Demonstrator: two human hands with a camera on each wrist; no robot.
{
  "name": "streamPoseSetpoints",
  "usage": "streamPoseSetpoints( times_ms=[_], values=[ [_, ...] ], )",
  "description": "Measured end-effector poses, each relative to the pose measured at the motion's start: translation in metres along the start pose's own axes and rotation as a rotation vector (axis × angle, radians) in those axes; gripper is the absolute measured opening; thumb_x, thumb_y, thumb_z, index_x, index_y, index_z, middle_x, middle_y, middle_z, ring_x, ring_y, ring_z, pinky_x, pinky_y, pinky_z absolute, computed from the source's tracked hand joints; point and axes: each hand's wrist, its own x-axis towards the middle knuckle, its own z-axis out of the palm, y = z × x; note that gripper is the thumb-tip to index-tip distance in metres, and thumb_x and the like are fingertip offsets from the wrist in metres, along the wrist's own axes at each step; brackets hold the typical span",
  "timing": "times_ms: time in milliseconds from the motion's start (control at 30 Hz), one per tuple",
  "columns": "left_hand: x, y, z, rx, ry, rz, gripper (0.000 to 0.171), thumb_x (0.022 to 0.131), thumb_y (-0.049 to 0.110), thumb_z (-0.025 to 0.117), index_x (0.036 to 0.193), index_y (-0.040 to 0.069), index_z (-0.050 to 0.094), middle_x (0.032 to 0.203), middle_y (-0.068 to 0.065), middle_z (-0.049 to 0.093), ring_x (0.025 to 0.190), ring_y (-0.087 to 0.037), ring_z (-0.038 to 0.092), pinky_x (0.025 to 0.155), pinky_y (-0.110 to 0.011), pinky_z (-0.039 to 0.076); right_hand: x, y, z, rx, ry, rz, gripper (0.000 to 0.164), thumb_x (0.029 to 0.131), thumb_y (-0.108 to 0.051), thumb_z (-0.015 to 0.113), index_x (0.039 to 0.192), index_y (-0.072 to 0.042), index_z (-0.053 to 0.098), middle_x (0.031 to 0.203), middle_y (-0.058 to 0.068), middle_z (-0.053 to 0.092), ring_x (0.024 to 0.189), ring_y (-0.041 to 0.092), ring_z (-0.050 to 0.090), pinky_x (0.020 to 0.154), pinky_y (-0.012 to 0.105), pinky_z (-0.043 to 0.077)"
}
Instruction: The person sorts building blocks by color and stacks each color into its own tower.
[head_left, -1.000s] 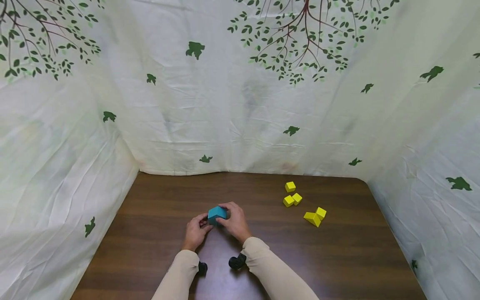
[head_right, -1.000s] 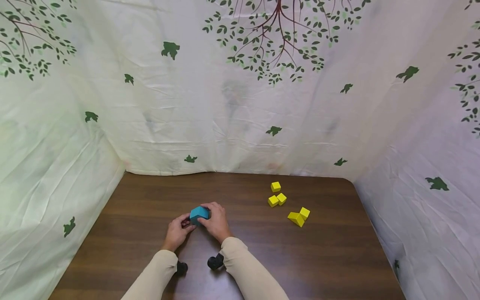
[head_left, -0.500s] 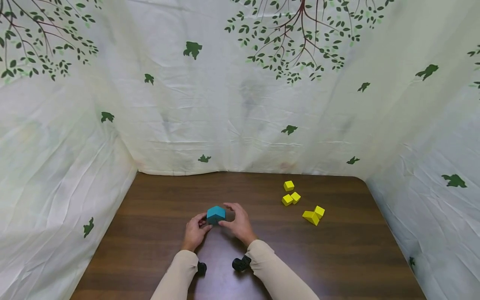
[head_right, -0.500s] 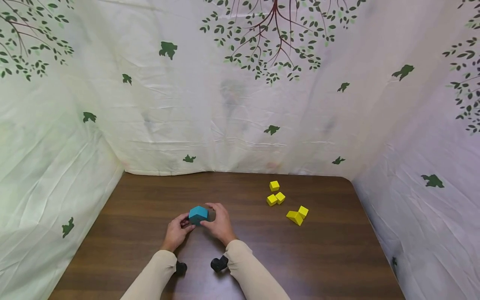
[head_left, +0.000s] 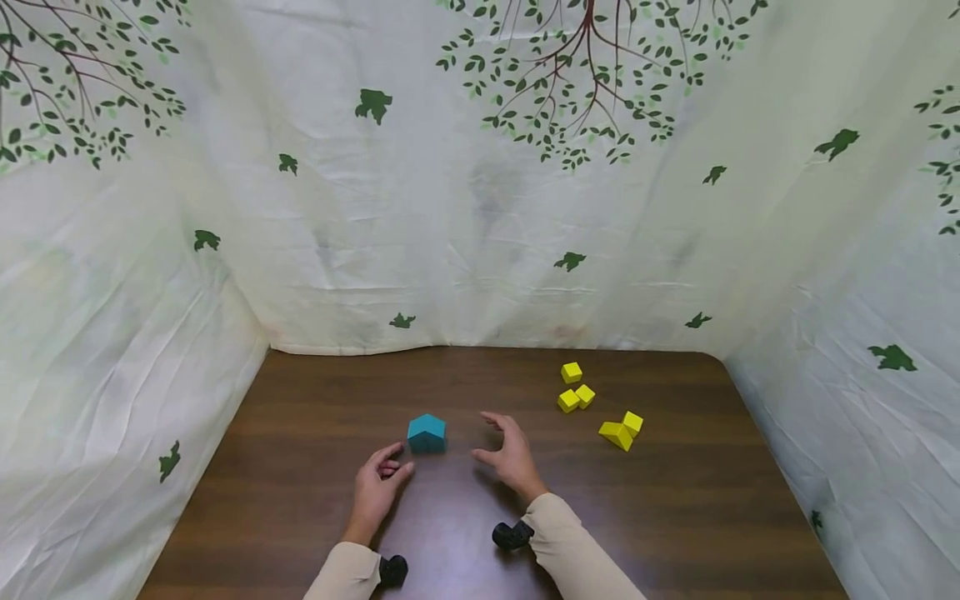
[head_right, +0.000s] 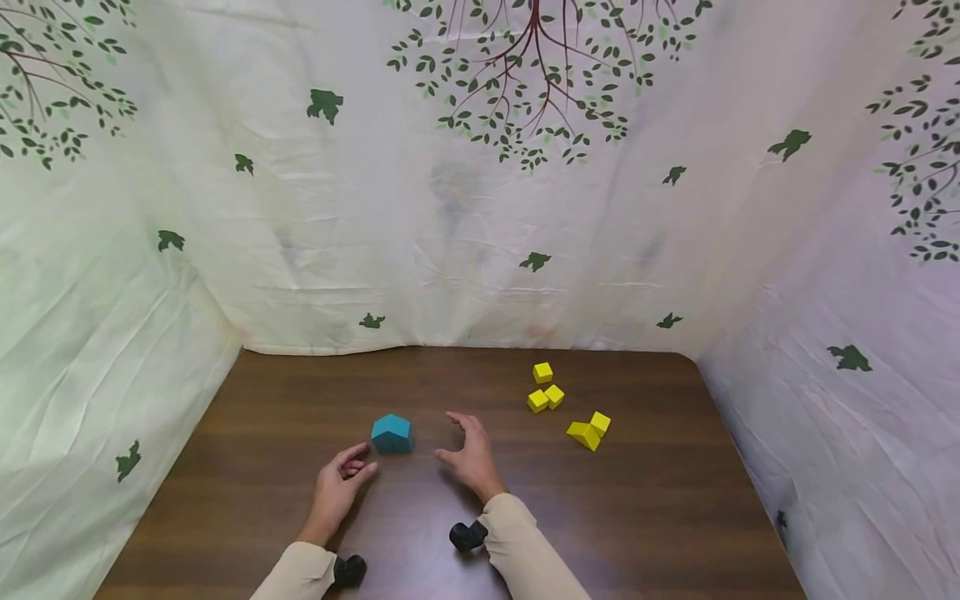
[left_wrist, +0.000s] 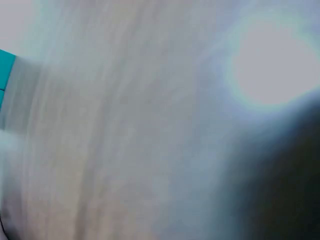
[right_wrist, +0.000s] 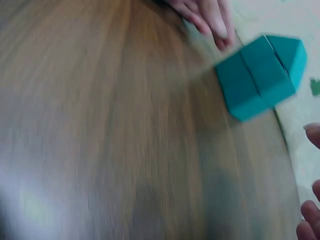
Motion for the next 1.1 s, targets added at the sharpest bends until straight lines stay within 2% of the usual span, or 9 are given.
streamPoseSetpoints(
  times_ms=[100, 200, 400, 500, 633, 767, 867, 967, 1100],
  values=[
    [-0.008, 0.005, -0.003, -0.095, 0.042, -0.065, 0.04, 0.083, 0.01, 0.076, 0.119, -0.003, 0.065, 0.107, -0.019, 0.066, 0.078, -0.005, 0.058, 0.07, -0.014, 0.046, -0.003, 0.007, -0.014, 0.002, 0.017, 0.036, 0.058, 0.075, -0.003, 0.081, 0.128, 0.0, 0.057, 0.121, 0.021, 0.056, 0.113, 0.041, 0.051, 0.095, 0.057, 0.04],
    [-0.008, 0.015, -0.005, -0.209, 0.094, -0.095, 0.04, 0.085, 0.01, 0.074, 0.121, -0.003, 0.063, 0.116, -0.022, 0.064, 0.078, -0.002, 0.058, 0.067, -0.012, 0.046, -0.004, 0.015, -0.03, -0.021, 0.046, 0.062, 0.057, 0.075, -0.004, 0.081, 0.127, 0.0, 0.057, 0.121, 0.022, 0.057, 0.112, 0.04, 0.052, 0.095, 0.056, 0.041],
    [0.01, 0.051, -0.007, -0.33, 0.173, -0.06, 0.039, 0.086, 0.013, 0.073, 0.122, 0.0, 0.063, 0.121, -0.019, 0.063, 0.078, -0.008, 0.06, 0.067, -0.013, 0.048, -0.001, 0.028, -0.063, -0.055, 0.095, 0.13, 0.056, 0.077, -0.005, 0.08, 0.128, -0.002, 0.057, 0.121, 0.021, 0.057, 0.109, 0.039, 0.053, 0.089, 0.053, 0.045],
    [0.02, 0.072, -0.004, -0.352, 0.166, -0.035, 0.04, 0.086, 0.017, 0.073, 0.122, 0.003, 0.064, 0.121, -0.016, 0.063, 0.078, -0.011, 0.06, 0.066, -0.015, 0.048, 0.002, 0.033, -0.081, -0.069, 0.127, 0.157, 0.056, 0.077, -0.003, 0.079, 0.128, -0.001, 0.057, 0.119, 0.023, 0.056, 0.104, 0.038, 0.055, 0.084, 0.05, 0.048],
    [0.03, 0.105, 0.006, -0.378, 0.114, 0.027, 0.04, 0.086, 0.018, 0.074, 0.122, 0.003, 0.064, 0.119, -0.015, 0.064, 0.075, -0.009, 0.059, 0.062, -0.015, 0.046, 0.007, 0.043, -0.102, -0.108, 0.175, 0.191, 0.055, 0.078, -0.003, 0.079, 0.128, 0.0, 0.057, 0.117, 0.022, 0.057, 0.095, 0.032, 0.057, 0.077, 0.041, 0.05],
    [0.028, 0.147, 0.024, -0.376, 0.04, 0.119, 0.037, 0.085, 0.009, 0.074, 0.119, -0.002, 0.065, 0.114, -0.019, 0.065, 0.071, -0.009, 0.057, 0.059, -0.016, 0.044, 0.01, 0.056, -0.12, -0.136, 0.205, 0.219, 0.053, 0.078, -0.002, 0.078, 0.127, 0.002, 0.056, 0.112, 0.021, 0.058, 0.088, 0.027, 0.055, 0.075, 0.035, 0.049],
    [0.026, 0.17, 0.045, -0.374, -0.015, 0.187, 0.034, 0.084, 0.003, 0.073, 0.116, -0.005, 0.065, 0.111, -0.024, 0.065, 0.068, -0.011, 0.056, 0.056, -0.017, 0.043, 0.012, 0.065, -0.129, -0.158, 0.225, 0.238, 0.052, 0.078, -0.001, 0.078, 0.125, 0.002, 0.058, 0.107, 0.021, 0.058, 0.084, 0.025, 0.054, 0.072, 0.031, 0.047],
    [0.03, 0.17, 0.076, -0.357, -0.054, 0.245, 0.032, 0.084, 0.006, 0.074, 0.114, -0.001, 0.067, 0.108, -0.021, 0.067, 0.066, -0.009, 0.055, 0.054, -0.017, 0.043, 0.015, 0.071, -0.134, -0.164, 0.234, 0.244, 0.05, 0.077, -0.001, 0.078, 0.123, 0.003, 0.059, 0.105, 0.022, 0.058, 0.08, 0.024, 0.052, 0.068, 0.029, 0.044],
    [0.037, 0.157, 0.119, -0.287, -0.1, 0.288, 0.032, 0.083, 0.014, 0.076, 0.113, 0.004, 0.069, 0.104, -0.013, 0.069, 0.064, -0.009, 0.055, 0.055, -0.019, 0.045, 0.019, 0.075, -0.134, -0.161, 0.221, 0.242, 0.049, 0.078, -0.001, 0.078, 0.123, 0.004, 0.06, 0.105, 0.022, 0.058, 0.075, 0.022, 0.048, 0.065, 0.028, 0.041]
  ],
)
